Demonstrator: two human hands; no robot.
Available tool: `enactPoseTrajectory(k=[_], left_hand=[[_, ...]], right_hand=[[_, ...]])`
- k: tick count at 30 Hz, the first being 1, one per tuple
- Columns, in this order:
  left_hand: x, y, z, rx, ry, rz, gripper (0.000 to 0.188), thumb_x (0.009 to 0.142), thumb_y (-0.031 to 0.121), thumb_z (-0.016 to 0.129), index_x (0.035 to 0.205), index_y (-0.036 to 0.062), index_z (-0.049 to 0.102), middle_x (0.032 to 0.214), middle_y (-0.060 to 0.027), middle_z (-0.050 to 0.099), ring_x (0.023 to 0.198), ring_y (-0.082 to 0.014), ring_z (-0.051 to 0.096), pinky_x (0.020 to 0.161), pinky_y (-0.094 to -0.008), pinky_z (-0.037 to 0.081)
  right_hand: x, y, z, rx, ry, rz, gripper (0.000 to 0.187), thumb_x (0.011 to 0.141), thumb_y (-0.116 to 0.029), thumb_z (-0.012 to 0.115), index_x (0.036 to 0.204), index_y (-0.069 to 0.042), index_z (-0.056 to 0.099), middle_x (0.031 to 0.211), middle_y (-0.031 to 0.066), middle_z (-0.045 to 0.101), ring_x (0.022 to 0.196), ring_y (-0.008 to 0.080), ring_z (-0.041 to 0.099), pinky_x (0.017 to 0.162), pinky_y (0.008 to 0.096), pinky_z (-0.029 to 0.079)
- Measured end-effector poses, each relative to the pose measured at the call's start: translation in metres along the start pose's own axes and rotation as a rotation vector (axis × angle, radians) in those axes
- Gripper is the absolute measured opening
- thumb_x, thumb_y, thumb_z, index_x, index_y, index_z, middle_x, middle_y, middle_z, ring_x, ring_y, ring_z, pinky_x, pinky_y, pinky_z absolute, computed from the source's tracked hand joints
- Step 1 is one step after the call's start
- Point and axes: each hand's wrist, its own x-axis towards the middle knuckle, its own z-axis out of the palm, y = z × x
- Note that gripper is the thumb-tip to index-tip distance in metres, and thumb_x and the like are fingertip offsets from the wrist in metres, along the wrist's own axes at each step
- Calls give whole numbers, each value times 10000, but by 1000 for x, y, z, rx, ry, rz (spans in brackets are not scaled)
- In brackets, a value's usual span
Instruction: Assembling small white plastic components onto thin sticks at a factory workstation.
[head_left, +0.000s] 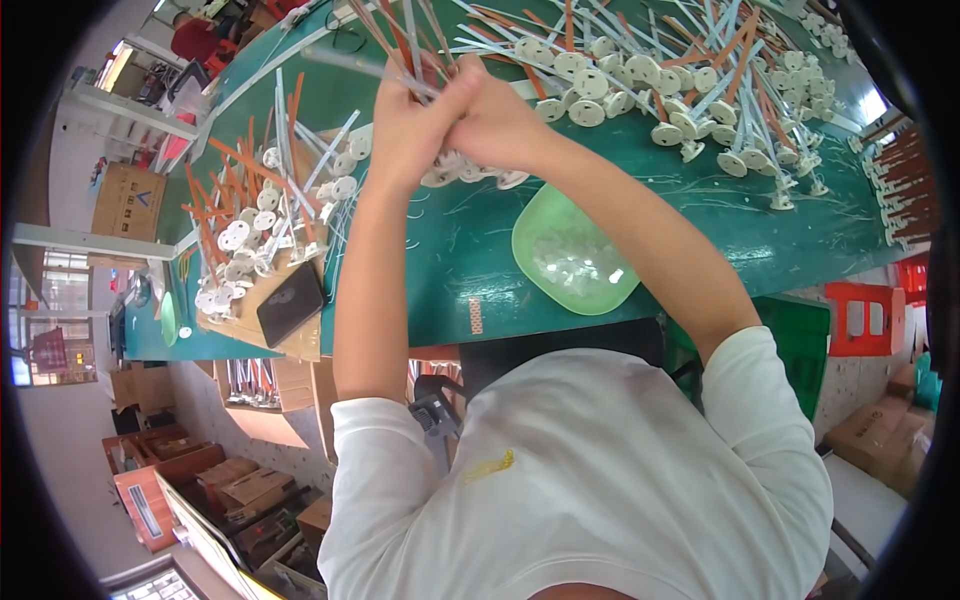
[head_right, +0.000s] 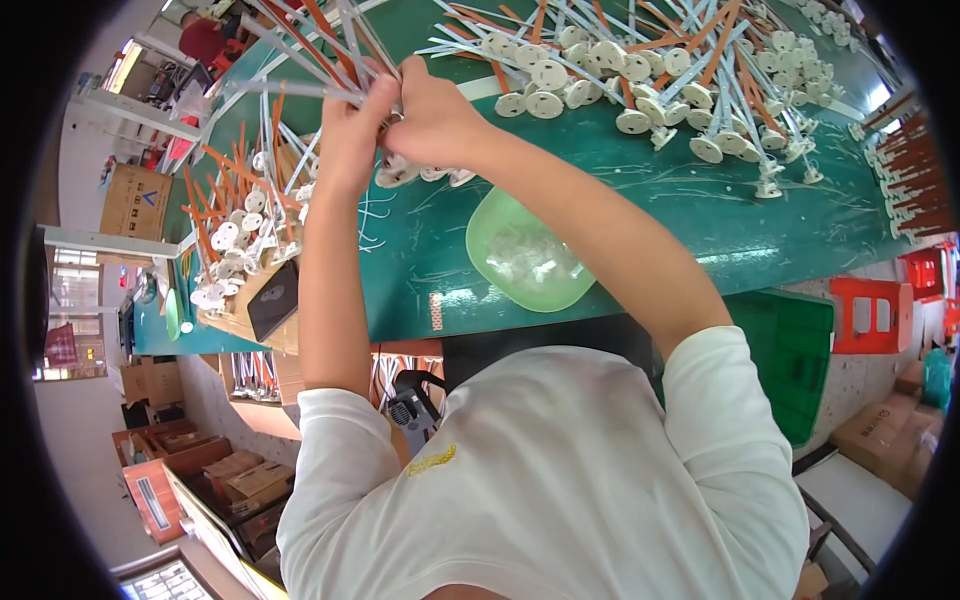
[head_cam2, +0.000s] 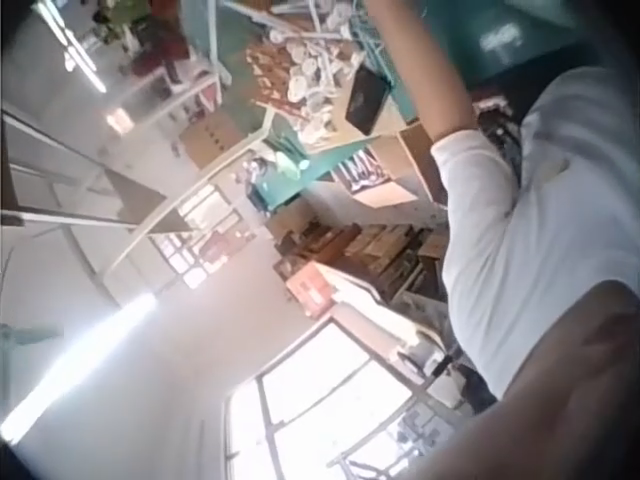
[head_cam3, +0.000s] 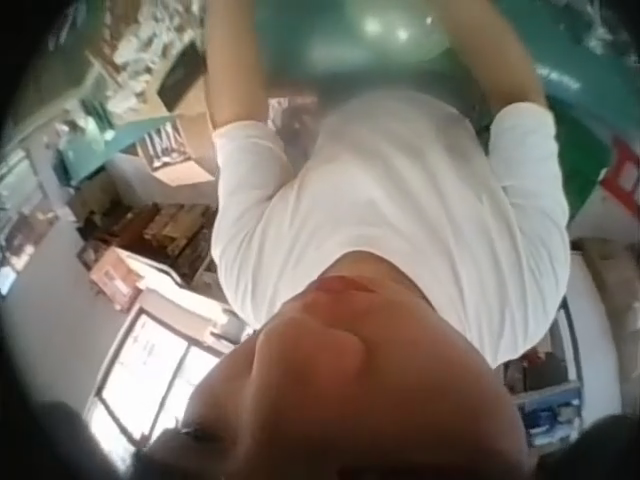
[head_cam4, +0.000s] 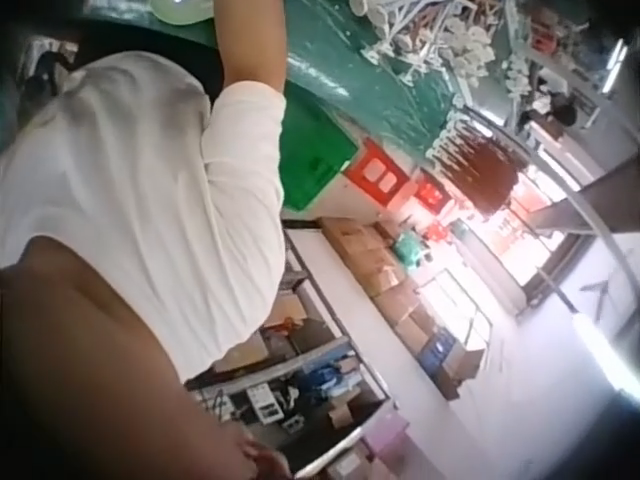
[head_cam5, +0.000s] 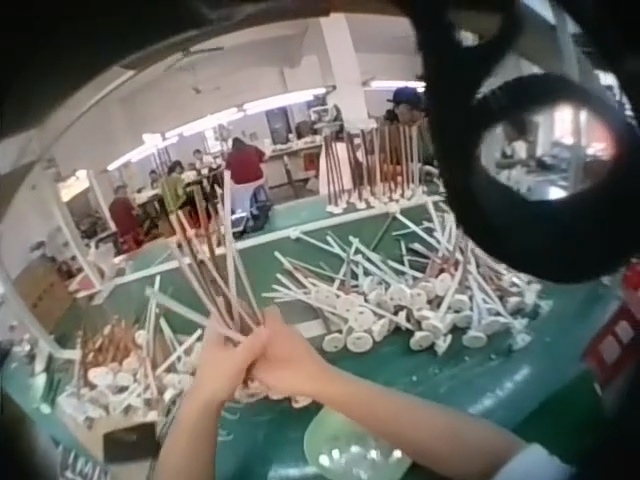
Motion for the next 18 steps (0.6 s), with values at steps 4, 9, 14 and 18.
enactPoseTrajectory(k=[4,9,14,18], left_hand=[[2,-6,14,-58,75,4,587,772,107,844,1212,17,465,936,-36,610,845,-128,598,725,-279,500],[11,-8,6,-228,303,18,537,780,66,816,1162,-15,448,917,-115,665,805,-172,664,699,-307,530],[8,5,-5,-211,177,-154,414,784,142,828,1064,-27,574,850,-79,675,787,-148,666,664,-289,517],[12,3,-4,-17,37,-122,290,784,187,828,911,16,631,764,-25,640,679,-98,612,575,-273,475]], right_hand=[[-9,-14,-17,18,-197,65,604,735,-134,703,1242,69,446,1008,201,652,911,315,666,778,373,529],[-13,9,-21,-268,-204,-219,805,702,-152,733,1413,-14,384,1203,195,589,1017,283,635,777,372,541],[-15,2,-40,-149,-144,-16,1006,686,-327,871,1484,-51,324,1354,186,519,1220,300,561,903,410,526],[-19,-11,-52,-81,-142,-98,977,712,-317,873,1482,-61,329,1340,141,541,1236,271,554,948,436,508]])
